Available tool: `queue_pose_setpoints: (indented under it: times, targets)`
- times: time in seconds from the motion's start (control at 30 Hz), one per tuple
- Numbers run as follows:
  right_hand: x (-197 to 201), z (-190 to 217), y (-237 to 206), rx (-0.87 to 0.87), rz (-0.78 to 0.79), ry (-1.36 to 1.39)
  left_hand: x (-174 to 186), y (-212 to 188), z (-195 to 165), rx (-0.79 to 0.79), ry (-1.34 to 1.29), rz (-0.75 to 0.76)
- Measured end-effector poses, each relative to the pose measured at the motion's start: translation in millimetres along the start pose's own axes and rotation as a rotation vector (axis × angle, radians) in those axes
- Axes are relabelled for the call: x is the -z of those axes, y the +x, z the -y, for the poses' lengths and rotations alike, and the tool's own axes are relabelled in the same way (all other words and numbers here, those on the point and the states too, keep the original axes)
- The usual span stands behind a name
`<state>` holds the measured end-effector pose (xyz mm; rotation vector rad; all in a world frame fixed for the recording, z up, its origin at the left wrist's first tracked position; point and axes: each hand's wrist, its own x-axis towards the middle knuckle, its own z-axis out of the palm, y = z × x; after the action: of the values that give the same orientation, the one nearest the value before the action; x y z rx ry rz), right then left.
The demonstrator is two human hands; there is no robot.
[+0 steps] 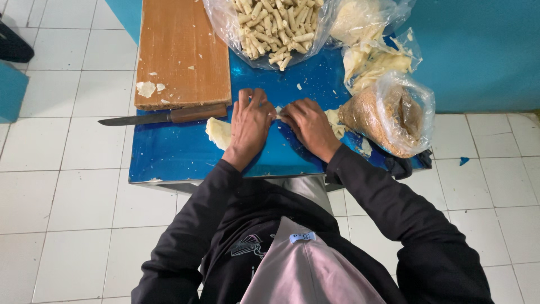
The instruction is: The person sits at a blue table and peels thin translucent sheets off a block of pale dough by hand, tearing each sheet free and placing it on the table. They work through the block piece by piece, occasionally reaching into a plastic bag of finished snack sticks beside the work area.
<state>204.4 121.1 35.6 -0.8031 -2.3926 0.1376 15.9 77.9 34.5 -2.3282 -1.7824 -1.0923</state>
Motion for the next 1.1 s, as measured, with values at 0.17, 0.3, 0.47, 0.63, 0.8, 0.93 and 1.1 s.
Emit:
queue_pose_setpoints:
  times: [0.17,0.3,0.47,0.63,0.8,0.93,1.1]
  targets:
    - [0,-1,3,0.061,-0.018,-0.134,1,2,-2,-0.019,-0.004,-0.023]
    - [1,2,-4,0.028,-0.063,-0.074,-2,7,0,-0.032,0.067,-0.017]
    - [1,4,-5,0.079,-0.047,-0.146,-1,5,-2,0.005,0.098,-0.041]
    - [-2,-4,6,0.122,-0.083,-0.173,23,-15,3,0.092,0.053,-0.135]
    - [-12,-8,8,0.086,-0.047,-0.090,54,-46,14,0.408,0.346,-0.134]
    - [-19,-14,16,0.052,-0.010,-0.054,65,-67,12,0.446,0.320,-0.191]
    - [-24,-16,14,0.096,-0.051,-0.237,57,-70,13,0.430,0.222,-0.201]
